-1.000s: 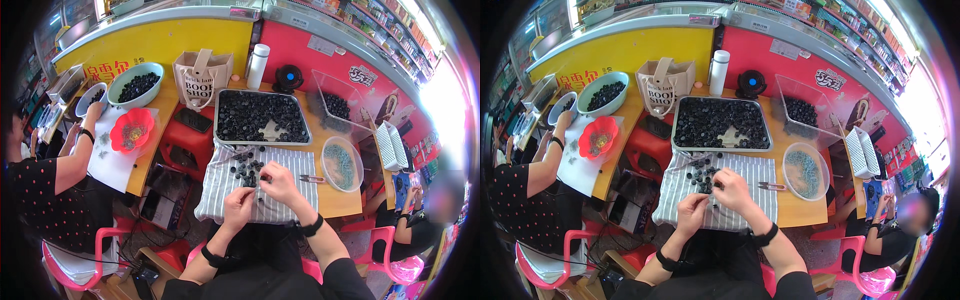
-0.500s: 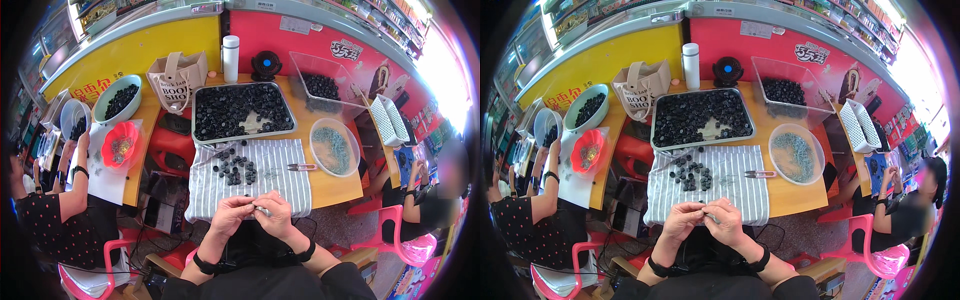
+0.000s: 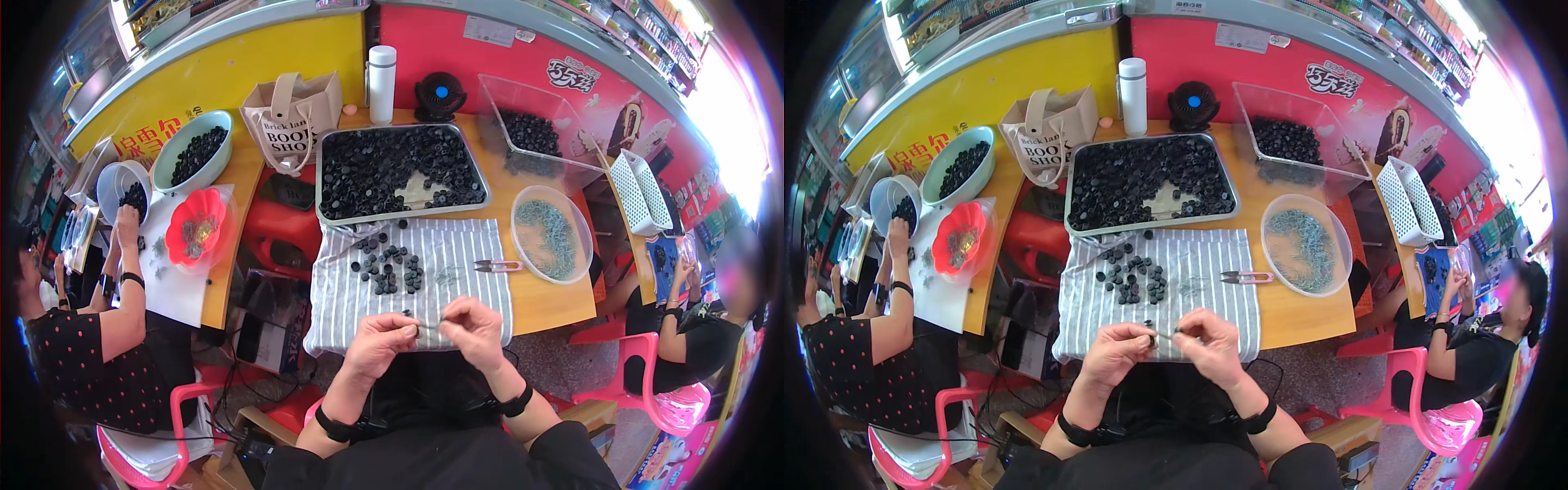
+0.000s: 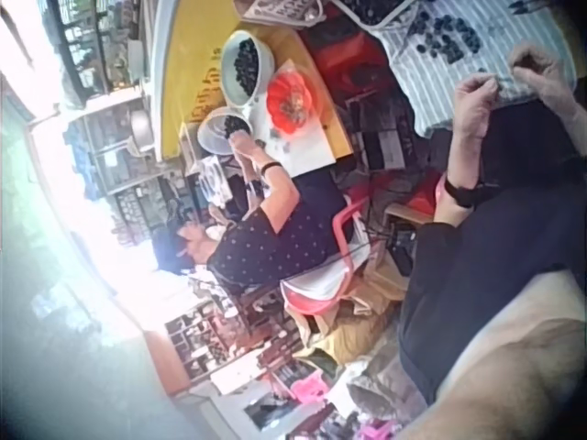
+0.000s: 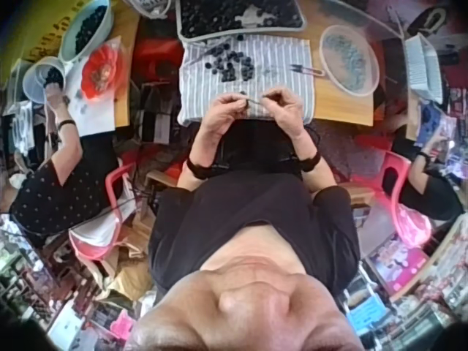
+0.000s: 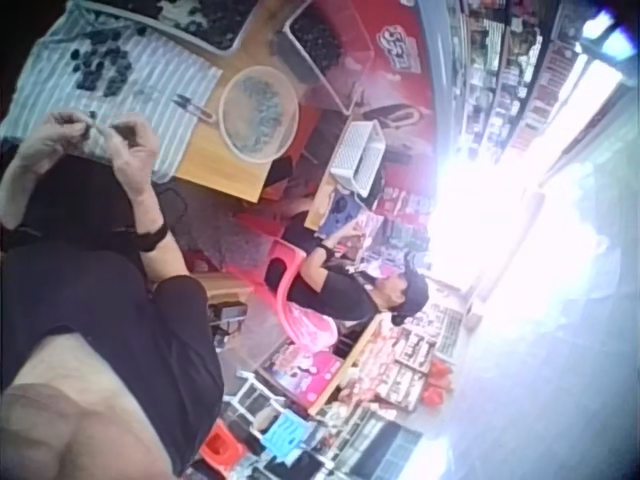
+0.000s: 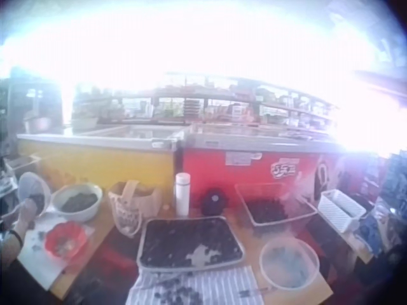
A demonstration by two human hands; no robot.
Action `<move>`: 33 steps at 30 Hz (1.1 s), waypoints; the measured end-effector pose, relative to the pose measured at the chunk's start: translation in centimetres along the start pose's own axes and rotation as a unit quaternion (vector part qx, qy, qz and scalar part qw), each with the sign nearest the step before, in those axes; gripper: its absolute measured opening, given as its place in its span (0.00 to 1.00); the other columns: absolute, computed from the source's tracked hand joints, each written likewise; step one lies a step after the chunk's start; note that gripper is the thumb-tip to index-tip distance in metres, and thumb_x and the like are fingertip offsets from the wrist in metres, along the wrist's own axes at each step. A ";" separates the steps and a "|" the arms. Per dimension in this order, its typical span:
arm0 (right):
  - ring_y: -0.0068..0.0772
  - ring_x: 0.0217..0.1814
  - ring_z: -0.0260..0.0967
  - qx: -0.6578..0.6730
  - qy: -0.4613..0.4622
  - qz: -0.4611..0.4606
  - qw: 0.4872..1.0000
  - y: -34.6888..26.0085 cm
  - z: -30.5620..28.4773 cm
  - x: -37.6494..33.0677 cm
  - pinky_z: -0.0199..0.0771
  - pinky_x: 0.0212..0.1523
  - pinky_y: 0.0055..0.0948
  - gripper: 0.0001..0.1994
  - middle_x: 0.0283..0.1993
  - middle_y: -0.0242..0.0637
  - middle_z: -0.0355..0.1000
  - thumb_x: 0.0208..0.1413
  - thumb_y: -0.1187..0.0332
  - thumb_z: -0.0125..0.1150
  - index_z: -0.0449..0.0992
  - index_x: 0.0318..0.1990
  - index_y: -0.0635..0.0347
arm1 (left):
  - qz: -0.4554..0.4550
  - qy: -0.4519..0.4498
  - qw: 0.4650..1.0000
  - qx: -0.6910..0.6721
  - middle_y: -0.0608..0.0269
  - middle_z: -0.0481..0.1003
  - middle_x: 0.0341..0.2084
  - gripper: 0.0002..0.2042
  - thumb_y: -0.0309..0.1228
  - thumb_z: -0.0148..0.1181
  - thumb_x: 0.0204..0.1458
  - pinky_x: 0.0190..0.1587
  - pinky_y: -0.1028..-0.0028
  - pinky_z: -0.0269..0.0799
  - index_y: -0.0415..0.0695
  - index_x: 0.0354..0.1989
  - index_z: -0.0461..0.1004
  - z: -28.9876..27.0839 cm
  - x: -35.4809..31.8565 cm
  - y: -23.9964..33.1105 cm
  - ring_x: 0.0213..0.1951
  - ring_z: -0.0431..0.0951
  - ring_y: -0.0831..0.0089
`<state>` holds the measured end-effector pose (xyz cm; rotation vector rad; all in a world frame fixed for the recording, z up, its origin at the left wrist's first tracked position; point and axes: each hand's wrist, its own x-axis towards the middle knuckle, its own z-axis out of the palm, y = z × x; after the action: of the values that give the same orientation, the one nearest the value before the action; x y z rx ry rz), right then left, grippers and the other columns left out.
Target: Manually sorting and organizing small black plastic components into groups and containers.
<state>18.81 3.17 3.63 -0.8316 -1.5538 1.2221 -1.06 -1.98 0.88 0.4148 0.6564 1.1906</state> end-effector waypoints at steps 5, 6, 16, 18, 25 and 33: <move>0.38 0.31 0.71 -0.370 -0.001 -0.051 0.928 1.3 -1.7 1.1 0.70 0.33 0.33 0.07 0.30 0.39 0.70 0.46 0.79 0.67 0.76 0.33 0.62 | 0.070 0.034 0.997 -0.026 0.55 0.82 0.34 0.08 0.21 0.63 0.56 0.40 0.76 0.77 0.36 0.43 0.80 -1.4 0.2 0.8 0.34 0.81 0.70; 0.48 0.34 0.70 -0.419 -0.015 -0.106 0.901 1.3 -1.6 1.3 0.70 0.35 0.40 0.08 0.31 0.42 0.68 0.44 0.78 0.67 0.77 0.34 0.62 | 0.082 0.035 0.995 -0.040 0.54 0.81 0.35 0.09 0.21 0.63 0.56 0.40 0.75 0.77 0.36 0.45 0.80 -1.5 0.3 0.9 0.35 0.81 0.70; 0.48 0.36 0.71 -0.378 0.010 -0.037 0.925 2.3 -2.9 3.9 0.70 0.37 0.41 0.04 0.32 0.42 0.69 0.46 0.78 0.63 0.77 0.31 0.62 | 0.106 -0.008 0.990 -0.096 0.52 0.81 0.40 0.10 0.19 0.63 0.55 0.45 0.74 0.78 0.36 0.46 0.78 -2.2 1.0 0.1 0.38 0.81 0.69; 0.48 0.37 0.71 -0.364 -0.001 -0.019 0.931 2.6 -2.7 4.5 0.69 0.37 0.41 0.04 0.32 0.42 0.70 0.46 0.78 0.63 0.77 0.31 0.62 | 0.110 -0.007 0.990 -0.090 0.52 0.81 0.40 0.10 0.19 0.63 0.55 0.46 0.73 0.78 0.36 0.45 0.78 -2.4 1.0 -0.1 0.38 0.81 0.70; 0.45 0.36 0.71 -0.422 -0.064 -0.070 0.902 3.2 -3.4 5.9 0.71 0.35 0.36 0.04 0.32 0.41 0.69 0.45 0.76 0.63 0.77 0.31 0.61 | 0.114 -0.004 0.992 -0.044 0.53 0.81 0.40 0.10 0.19 0.63 0.55 0.42 0.75 0.77 0.36 0.45 0.78 -2.4 1.1 -0.2 0.37 0.82 0.71; 0.48 0.42 0.69 -0.561 -0.120 -0.160 0.803 1.9 -2.1 5.5 0.72 0.40 0.40 0.05 0.35 0.43 0.66 0.42 0.79 0.57 0.73 0.28 0.61 | 0.120 -0.001 0.992 -0.031 0.52 0.81 0.40 0.10 0.19 0.62 0.56 0.44 0.74 0.77 0.36 0.46 0.77 -2.3 1.0 -0.3 0.37 0.81 0.70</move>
<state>18.99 9.38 3.39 -1.0651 -2.5317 0.0260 -2.18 -1.21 -1.30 0.4514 0.5773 1.4341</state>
